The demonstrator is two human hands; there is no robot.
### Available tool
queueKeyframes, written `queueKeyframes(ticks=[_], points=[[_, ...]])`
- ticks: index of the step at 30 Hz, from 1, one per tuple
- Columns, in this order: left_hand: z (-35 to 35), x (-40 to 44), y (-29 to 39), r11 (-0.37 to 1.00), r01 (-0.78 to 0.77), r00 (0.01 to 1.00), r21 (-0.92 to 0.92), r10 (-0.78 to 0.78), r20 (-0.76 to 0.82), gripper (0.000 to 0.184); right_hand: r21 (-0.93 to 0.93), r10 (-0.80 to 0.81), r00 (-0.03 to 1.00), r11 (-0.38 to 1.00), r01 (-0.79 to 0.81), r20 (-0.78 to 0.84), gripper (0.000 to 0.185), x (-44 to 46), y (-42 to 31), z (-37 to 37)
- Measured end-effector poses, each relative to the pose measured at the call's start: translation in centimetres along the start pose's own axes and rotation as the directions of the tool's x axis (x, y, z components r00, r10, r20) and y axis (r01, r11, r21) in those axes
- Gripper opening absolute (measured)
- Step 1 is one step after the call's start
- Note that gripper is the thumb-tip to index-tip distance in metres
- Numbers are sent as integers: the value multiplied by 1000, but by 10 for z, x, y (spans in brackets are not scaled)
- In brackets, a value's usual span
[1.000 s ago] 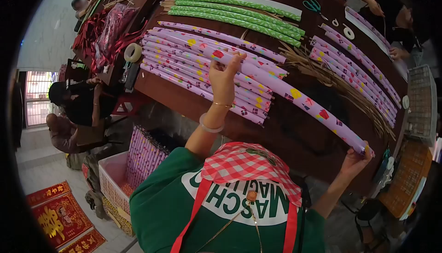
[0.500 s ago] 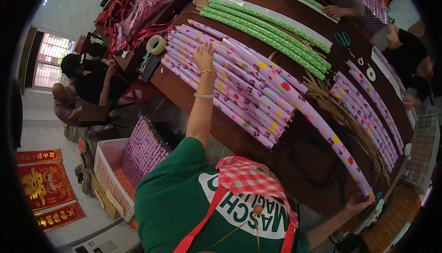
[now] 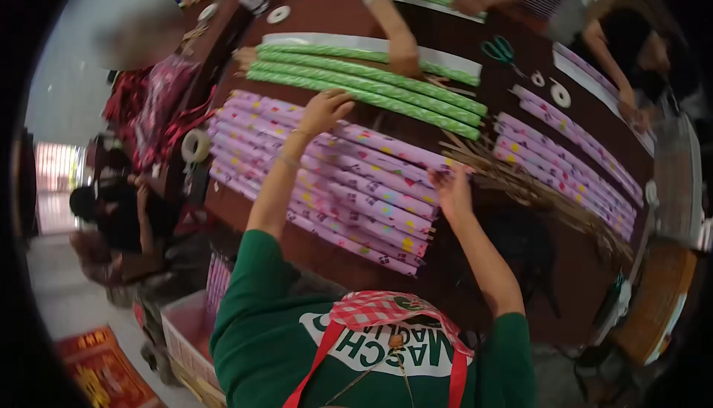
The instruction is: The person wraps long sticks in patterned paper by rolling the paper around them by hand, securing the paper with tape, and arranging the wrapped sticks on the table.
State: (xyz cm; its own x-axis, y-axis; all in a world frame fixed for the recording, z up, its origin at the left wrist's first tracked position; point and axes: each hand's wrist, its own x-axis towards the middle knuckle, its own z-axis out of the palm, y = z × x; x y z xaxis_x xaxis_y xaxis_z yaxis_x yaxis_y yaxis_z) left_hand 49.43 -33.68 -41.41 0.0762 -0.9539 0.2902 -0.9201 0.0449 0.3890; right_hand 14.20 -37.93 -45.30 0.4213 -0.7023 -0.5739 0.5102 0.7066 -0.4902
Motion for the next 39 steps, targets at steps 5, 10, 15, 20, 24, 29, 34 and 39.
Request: queueKeyframes(ticks=[5, 10, 15, 20, 24, 29, 34, 39], points=[[14, -20, -28, 996, 89, 895, 29, -93, 437, 36, 96, 400, 914, 909, -405, 74, 31, -18, -31, 7], [30, -36, -43, 998, 13, 919, 64, -37, 392, 37, -488, 130, 984, 871, -53, 125, 24, -29, -127, -3], [30, -36, -43, 998, 53, 920, 37, -63, 386, 37, -205, -90, 939, 979, 21, -332, 33, 119, -237, -65], [26, -34, -39, 987, 160, 886, 16, -151, 438, 37, -37, -264, 818, 958, 286, -511, 28, 188, -241, -99], [25, -31, -41, 992, 122, 877, 39, -126, 464, 38, -53, -281, 749, 948, 314, -600, 19, 186, -247, -84], [30, -35, -50, 989, 137, 884, 53, -146, 445, 38, -157, -314, 720, 948, 278, -619, 23, 152, -240, -72], [26, -33, -47, 991, 102, 892, 83, -128, 434, 41, -960, -810, 522, 174, -218, -265, 11, 134, -242, -84], [-9, -40, 2, 992, 64, 919, 105, -99, 381, 38, -776, -603, 624, 631, -9, -497, 38, 204, -268, -136]])
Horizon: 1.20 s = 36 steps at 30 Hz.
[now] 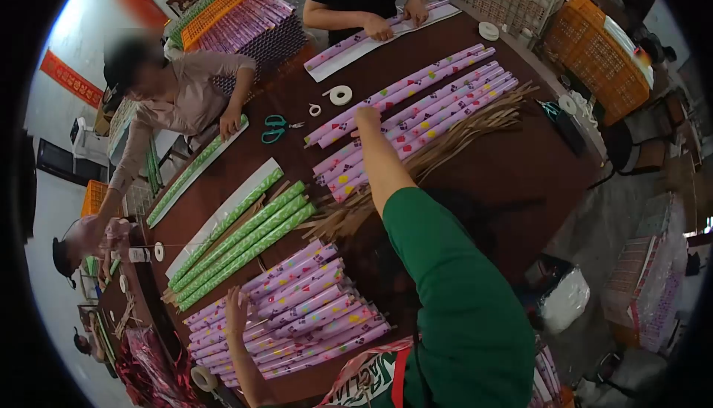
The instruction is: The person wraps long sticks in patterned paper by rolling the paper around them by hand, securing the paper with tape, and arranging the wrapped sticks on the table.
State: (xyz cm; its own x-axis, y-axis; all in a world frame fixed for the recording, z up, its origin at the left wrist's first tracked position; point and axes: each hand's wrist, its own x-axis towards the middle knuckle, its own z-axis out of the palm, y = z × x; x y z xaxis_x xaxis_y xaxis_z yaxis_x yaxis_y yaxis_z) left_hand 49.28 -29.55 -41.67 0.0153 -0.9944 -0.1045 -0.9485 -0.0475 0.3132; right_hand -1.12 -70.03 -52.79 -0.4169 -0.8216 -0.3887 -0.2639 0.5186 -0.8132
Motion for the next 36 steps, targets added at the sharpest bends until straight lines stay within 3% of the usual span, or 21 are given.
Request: queueKeyframes(ticks=[2, 4, 7, 9, 11, 12, 14, 16, 18, 19, 20, 22, 24, 26, 27, 28, 29, 30, 31, 33, 36], points=[[-10, -14, 11, 1000, -14, 999, -3, 14, -47, 36, 439, 381, 919, 811, -386, 102, 45, -7, -22, -16], [-12, -28, 21, 1000, -11, 995, -5, 11, -102, 34, 407, 307, 952, 870, -279, -4, 43, -28, -26, -19], [-23, -35, 53, 1000, 11, 999, 23, -10, -31, 30, 341, 399, 915, 853, -395, 61, 37, -51, -48, -30], [-26, -30, 65, 995, -97, 995, -28, 97, -22, 32, 348, 423, 903, 838, -421, 73, 37, -60, -44, -29], [-29, -20, 93, 984, -147, 987, -98, 138, -88, 29, 515, 278, 943, 844, -150, -181, 37, -86, -50, -32], [-30, -14, 107, 973, -169, 981, -156, 151, -121, 28, 764, 333, 936, 631, -134, -111, 29, -106, -49, -39], [-32, -1, 146, 948, -249, 964, -197, 223, -143, 25, 991, 143, 981, -5, -131, 130, 19, -195, -54, -86], [-23, 8, 185, 899, -253, 966, -358, 213, -148, 25, 977, -63, 995, 204, -59, 73, 16, -296, -44, -146], [-15, 12, 232, 801, -231, 968, -552, 247, -48, 25, 936, -153, 938, 218, -276, 312, 27, -374, -21, -191], [-9, 9, 257, 669, -67, 974, -740, 205, 97, 28, 899, -153, 908, 278, -339, 390, 30, -410, -13, -207], [-7, 7, 284, 509, -91, 937, -856, 334, 99, 33, 849, -144, 868, 334, -409, 475, 33, -441, -7, -218], [-1, 0, 328, 270, 35, 846, -962, 504, 173, 50, 728, -207, 770, 536, -426, 603, 41, -463, 12, -238], [0, -12, 362, -56, 199, 766, -978, 631, 119, 62, 571, -269, 604, 724, -386, 750, 45, -451, 30, -257], [5, -17, 377, -267, 288, 762, -920, 646, 51, 71, 471, -312, 417, 802, -366, 854, 47, -442, 33, -278], [6, -21, 377, -309, 221, 793, -925, 609, -13, 73, 392, -286, 300, 829, -399, 910, 49, -440, 33, -285], [4, -26, 376, -344, 156, 816, -926, 573, -76, 75, 377, -278, 282, 831, -409, 918, 49, -444, 30, -289], [-5, -34, 375, -431, 212, 849, -877, 526, -54, 76, 260, -195, 218, 909, -326, 956, 50, -451, 25, -293], [-4, -42, 363, -425, 137, 856, -895, 505, -109, 72, 139, -103, 160, 963, -229, 982, 51, -454, 23, -294], [-3, -51, 352, -415, 63, 860, -908, 484, -162, 68, 92, -72, 91, 965, -245, 993, 52, -455, 24, -293], [-4, -69, 342, -441, 47, 904, -896, 401, -149, 60, -1, 9, 47, 986, -164, 999, 50, -452, 23, -286], [-3, -84, 331, -341, 7, 947, -940, 303, -103, 54, -77, 78, 30, 997, -11, 997, 46, -447, 9, -276]])
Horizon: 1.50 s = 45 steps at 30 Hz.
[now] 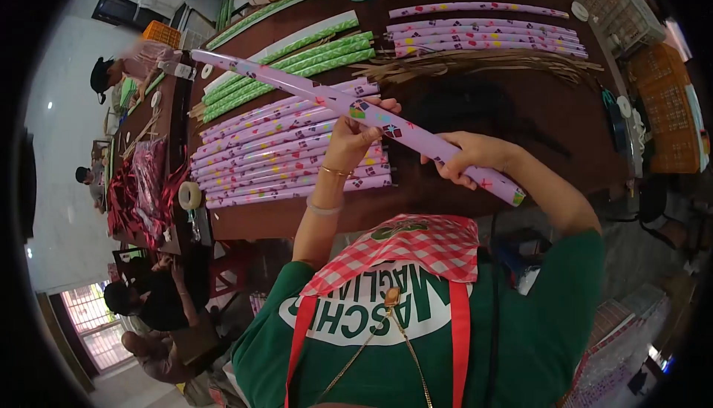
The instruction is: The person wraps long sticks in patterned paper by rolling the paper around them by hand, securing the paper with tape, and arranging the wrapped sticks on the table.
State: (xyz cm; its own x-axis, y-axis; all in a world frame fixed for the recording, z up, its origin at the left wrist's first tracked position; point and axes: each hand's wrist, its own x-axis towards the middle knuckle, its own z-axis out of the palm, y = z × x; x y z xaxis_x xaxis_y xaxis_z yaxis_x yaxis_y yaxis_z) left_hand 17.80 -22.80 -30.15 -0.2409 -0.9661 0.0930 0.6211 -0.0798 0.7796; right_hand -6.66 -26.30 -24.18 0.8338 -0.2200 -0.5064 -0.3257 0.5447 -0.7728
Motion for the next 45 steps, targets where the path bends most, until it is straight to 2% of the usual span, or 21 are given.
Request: queueKeyframes(ticks=[2, 8, 11, 13, 14, 16, 17, 19, 20, 22, 25, 30, 35, 37, 38, 39, 40, 41, 44, 45], points=[[-7, -7, -1, 999, -35, 998, 23, 36, -60, 51, -19, 36, 999, 999, -36, 7, 45, 4, -11, 2], [-11, -26, 6, 989, -125, 989, 84, 131, -71, 49, -73, 111, 991, 992, -106, 69, 43, 19, -21, 7], [-9, -30, 10, 987, -143, 987, 78, 148, -59, 50, -182, 111, 992, 978, -99, 55, 41, 21, -25, 10], [-9, -29, 13, 987, -145, 988, 70, 148, -43, 51, -315, 77, 997, 946, -74, -5, 39, 21, -28, 12], [-10, -28, 14, 984, -137, 990, 113, 141, -28, 52, -311, 78, 997, 947, -77, -9, 39, 21, -27, 11], [-12, -28, 13, 981, -125, 992, 151, 128, -10, 52, -472, 51, 993, 876, -95, -106, 37, 21, -24, 8], [-14, -28, 11, 986, -99, 995, 138, 101, -8, 53, -468, 52, 992, 878, -99, -112, 37, 19, -25, 8], [-16, -27, 7, 990, -70, 997, 120, 72, -6, 54, -624, -3, 977, 770, -134, -214, 39, 16, -29, 11], [-18, -27, 5, 991, -67, 998, 115, 68, -4, 53, -622, -2, 976, 771, -137, -217, 39, 17, -22, 7], [-19, -27, 5, 992, -61, 998, 112, 62, -5, 52, -828, -341, 931, 554, 88, -129, 42, 25, 1, -5], [-21, -27, 5, 996, 1, 1000, 85, 2, -26, 49, -798, -288, 945, 600, 50, -157, 44, 25, 0, -3], [-30, -22, -4, 996, -81, 997, 43, 81, -2, 39, -790, -304, 940, 609, 67, -155, 43, 29, 4, -4], [-30, -27, -3, 997, -4, 993, 71, 13, -117, 38, -801, -309, 940, 595, 70, -147, 42, 35, 6, -4], [-31, -28, -4, 990, 69, 991, 121, -54, -123, 38, -605, -23, 970, 785, -132, -242, 41, 32, -5, 1], [-29, -28, -4, 987, 62, 989, 146, -41, -141, 37, -614, -24, 973, 780, -125, -228, 41, 34, -2, -1], [-30, -28, -4, 987, 54, 988, 152, -31, -152, 37, -537, 12, 978, 834, -125, -210, 42, 36, 4, -5], [-32, -28, -5, 972, 109, 983, 207, -74, -170, 37, -455, 46, 981, 881, -129, -189, 42, 37, 7, -8], [-34, -27, -6, 951, 165, 974, 260, -117, -192, 37, -464, 45, 983, 877, -124, -178, 42, 37, 7, -8], [-32, -29, -9, 969, 133, 975, 208, -90, -203, 36, -439, 57, 984, 890, -127, -168, 41, 38, 7, -5], [-32, -29, -9, 976, 119, 977, 184, -82, -195, 35, -470, 41, 976, 871, -141, -215, 41, 38, 6, -2]])
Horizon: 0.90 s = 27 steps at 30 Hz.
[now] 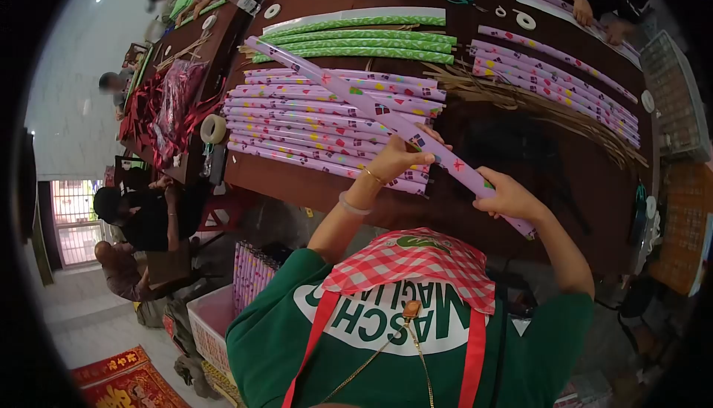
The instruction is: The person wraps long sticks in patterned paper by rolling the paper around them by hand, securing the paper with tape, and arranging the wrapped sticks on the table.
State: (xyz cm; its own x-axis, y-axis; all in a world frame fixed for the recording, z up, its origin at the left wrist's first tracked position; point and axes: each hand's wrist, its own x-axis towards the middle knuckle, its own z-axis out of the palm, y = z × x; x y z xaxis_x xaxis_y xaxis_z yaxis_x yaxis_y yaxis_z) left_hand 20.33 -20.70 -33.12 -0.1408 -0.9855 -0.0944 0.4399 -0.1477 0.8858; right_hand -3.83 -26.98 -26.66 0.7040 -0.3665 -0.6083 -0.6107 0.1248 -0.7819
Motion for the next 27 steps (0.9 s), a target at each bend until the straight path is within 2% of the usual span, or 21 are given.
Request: queueKeyframes(ticks=[2, 4, 6, 8, 10, 13, 20, 22, 27], points=[[1, -2, -1, 998, -40, 999, -51, 40, 14, 35, -44, 3, 999, 999, -5, -46, 41, 0, 6, 4], [0, -3, 0, 992, -79, 996, -101, 82, 26, 36, -384, -352, 922, 883, 271, -161, 41, 6, 24, 7], [-4, -4, 1, 997, -30, 997, -65, 34, 65, 38, -426, -366, 911, 867, 259, -192, 42, 4, 21, 12], [-6, -3, 0, 997, -49, 995, -59, 54, 87, 39, -464, -381, 897, 851, 245, -224, 43, 2, 18, 16], [-8, -2, -2, 996, -67, 991, -52, 72, 110, 40, -591, -447, 853, 776, 219, -271, 43, 1, 17, 19], [-10, 0, -4, 987, -140, 971, -78, 152, 186, 40, -628, -493, 820, 745, 226, -291, 43, 1, 18, 21], [-10, -1, -3, 992, -93, 981, -87, 106, 161, 38, -602, -473, 836, 764, 233, -278, 42, 6, 23, 20], [-11, 0, -7, 990, -77, 981, -117, 96, 171, 37, -567, -412, 864, 801, 192, -290, 42, 6, 24, 20], [-10, -1, -4, 995, -72, 984, -65, 82, 159, 37, -507, -391, 882, 834, 218, -263, 42, 7, 22, 19]])
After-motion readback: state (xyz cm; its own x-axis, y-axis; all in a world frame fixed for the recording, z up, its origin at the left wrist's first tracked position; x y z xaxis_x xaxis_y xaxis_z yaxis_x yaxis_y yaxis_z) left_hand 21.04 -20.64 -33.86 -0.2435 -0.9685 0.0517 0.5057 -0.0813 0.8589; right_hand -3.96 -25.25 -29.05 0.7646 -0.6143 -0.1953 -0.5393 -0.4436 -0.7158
